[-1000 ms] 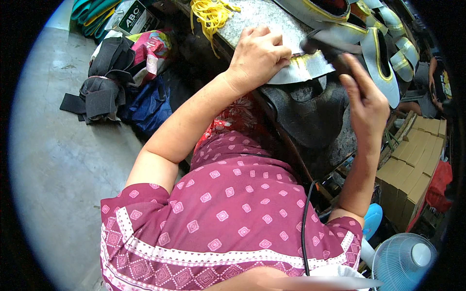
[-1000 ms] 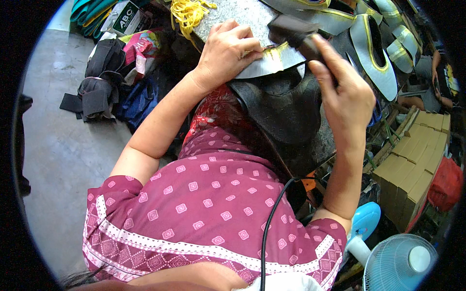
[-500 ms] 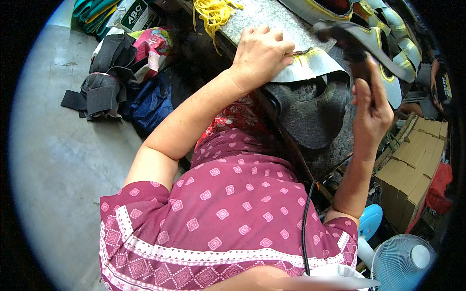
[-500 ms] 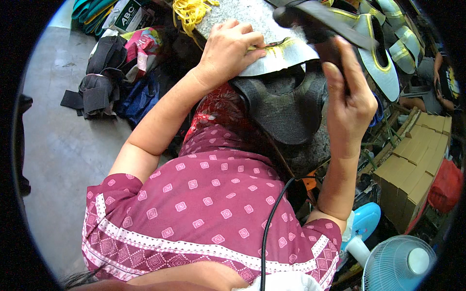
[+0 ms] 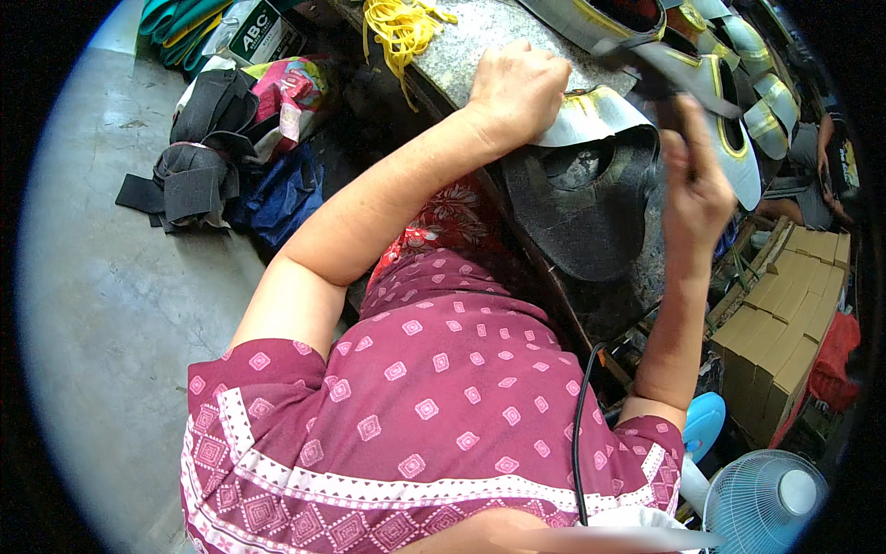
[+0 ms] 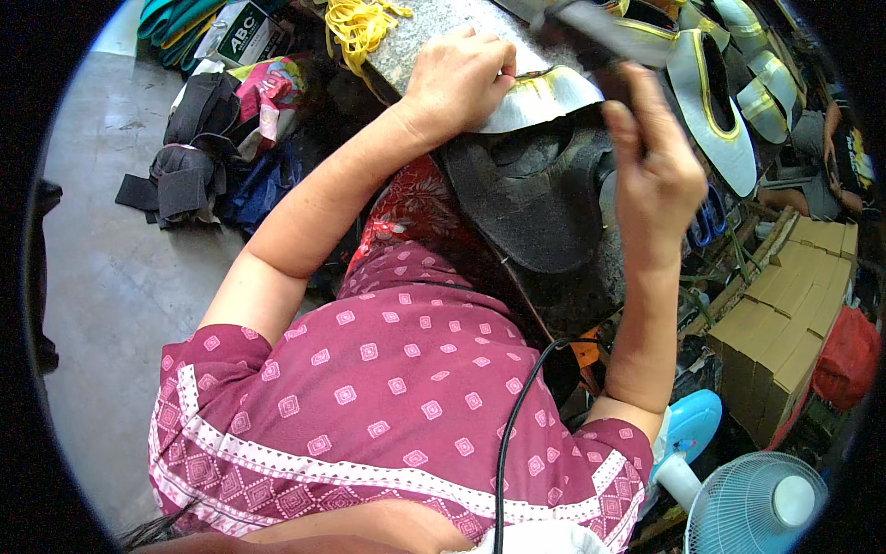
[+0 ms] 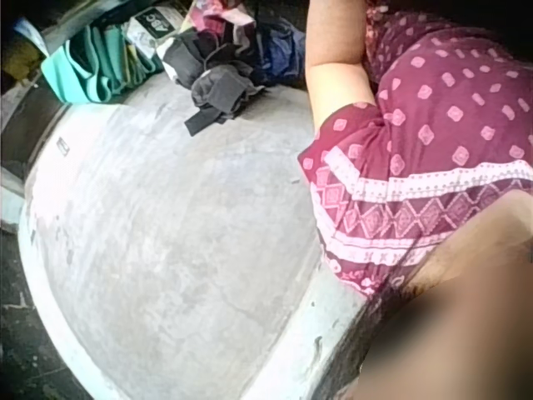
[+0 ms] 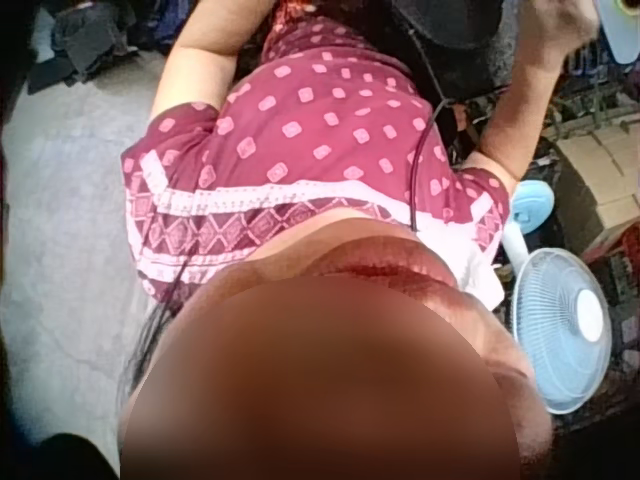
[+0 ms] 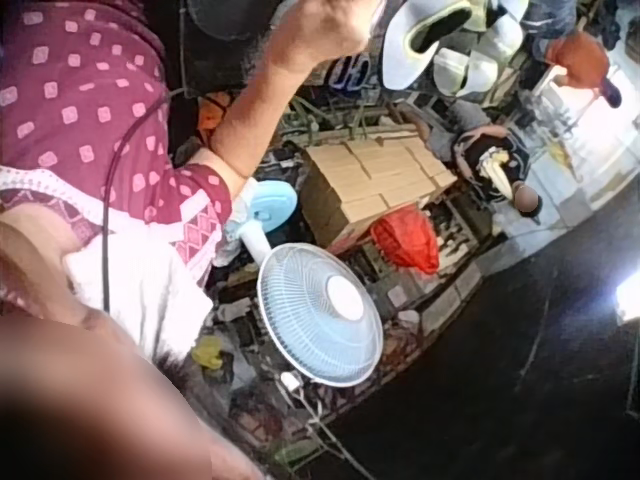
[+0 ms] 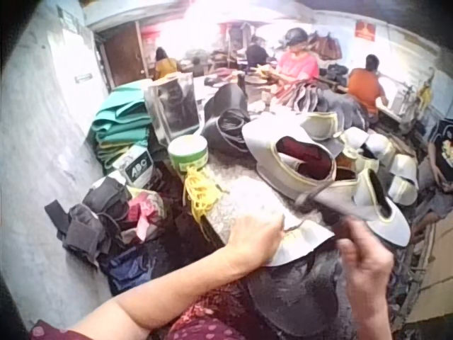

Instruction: The person uses shears to trim the edges of shoe uppers and insoles on a workbench. They handle several shoe parts, cutting away excess material and occasionally inspecting the trimmed edges. The person works one item at a time, placing trimmed pieces aside.

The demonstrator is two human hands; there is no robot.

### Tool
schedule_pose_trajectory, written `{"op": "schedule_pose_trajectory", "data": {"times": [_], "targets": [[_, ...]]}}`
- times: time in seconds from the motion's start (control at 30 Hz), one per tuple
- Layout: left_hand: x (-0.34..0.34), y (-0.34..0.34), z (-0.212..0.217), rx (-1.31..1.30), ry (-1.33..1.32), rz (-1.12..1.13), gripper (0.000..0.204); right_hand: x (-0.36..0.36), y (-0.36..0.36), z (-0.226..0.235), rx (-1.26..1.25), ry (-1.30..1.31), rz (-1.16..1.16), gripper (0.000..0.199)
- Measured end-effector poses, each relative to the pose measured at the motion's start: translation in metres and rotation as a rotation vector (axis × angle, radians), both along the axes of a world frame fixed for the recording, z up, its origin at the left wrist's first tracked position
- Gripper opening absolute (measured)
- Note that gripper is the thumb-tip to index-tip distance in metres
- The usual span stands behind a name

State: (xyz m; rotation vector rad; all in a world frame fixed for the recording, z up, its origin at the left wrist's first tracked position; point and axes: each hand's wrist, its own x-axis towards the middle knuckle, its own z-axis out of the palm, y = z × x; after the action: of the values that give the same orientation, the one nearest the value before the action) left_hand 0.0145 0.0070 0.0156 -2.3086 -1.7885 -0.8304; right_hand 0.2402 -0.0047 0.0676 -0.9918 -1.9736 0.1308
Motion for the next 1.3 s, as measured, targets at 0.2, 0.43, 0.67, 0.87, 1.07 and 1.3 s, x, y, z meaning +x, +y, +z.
{"op": "schedule_pose_trajectory", "data": {"times": [0.2, 0.43, 0.67, 0.87, 1.07, 1.3], "targets": [[-0.009, -0.018, 0.002, -0.202, -0.192, 0.060, 0.022, 0.004, 0.001, -0.008, -0.079, -0.509, -0.129, 0.041], [-0.023, 0.005, 0.013, -0.525, -0.699, -0.148, 0.023, 0.003, 0.003, 0.002, -0.180, -0.538, -0.140, 0.040], [-0.020, -0.013, 0.004, -0.151, -0.050, -0.101, 0.023, -0.001, 0.003, 0.008, -0.203, -0.559, -0.186, 0.041], [-0.023, -0.018, -0.003, -0.053, -0.099, -0.239, 0.007, 0.004, 0.003, 0.032, -0.143, -0.301, -0.052, 0.034], [-0.021, -0.018, -0.002, -0.083, -0.068, -0.226, 0.008, 0.002, 0.002, 0.013, -0.301, -0.495, -0.149, 0.036], [-0.023, -0.015, -0.006, 0.054, -0.095, -0.208, 0.009, 0.009, 0.003, 0.012, -0.192, -0.085, 0.034, 0.038]]}}
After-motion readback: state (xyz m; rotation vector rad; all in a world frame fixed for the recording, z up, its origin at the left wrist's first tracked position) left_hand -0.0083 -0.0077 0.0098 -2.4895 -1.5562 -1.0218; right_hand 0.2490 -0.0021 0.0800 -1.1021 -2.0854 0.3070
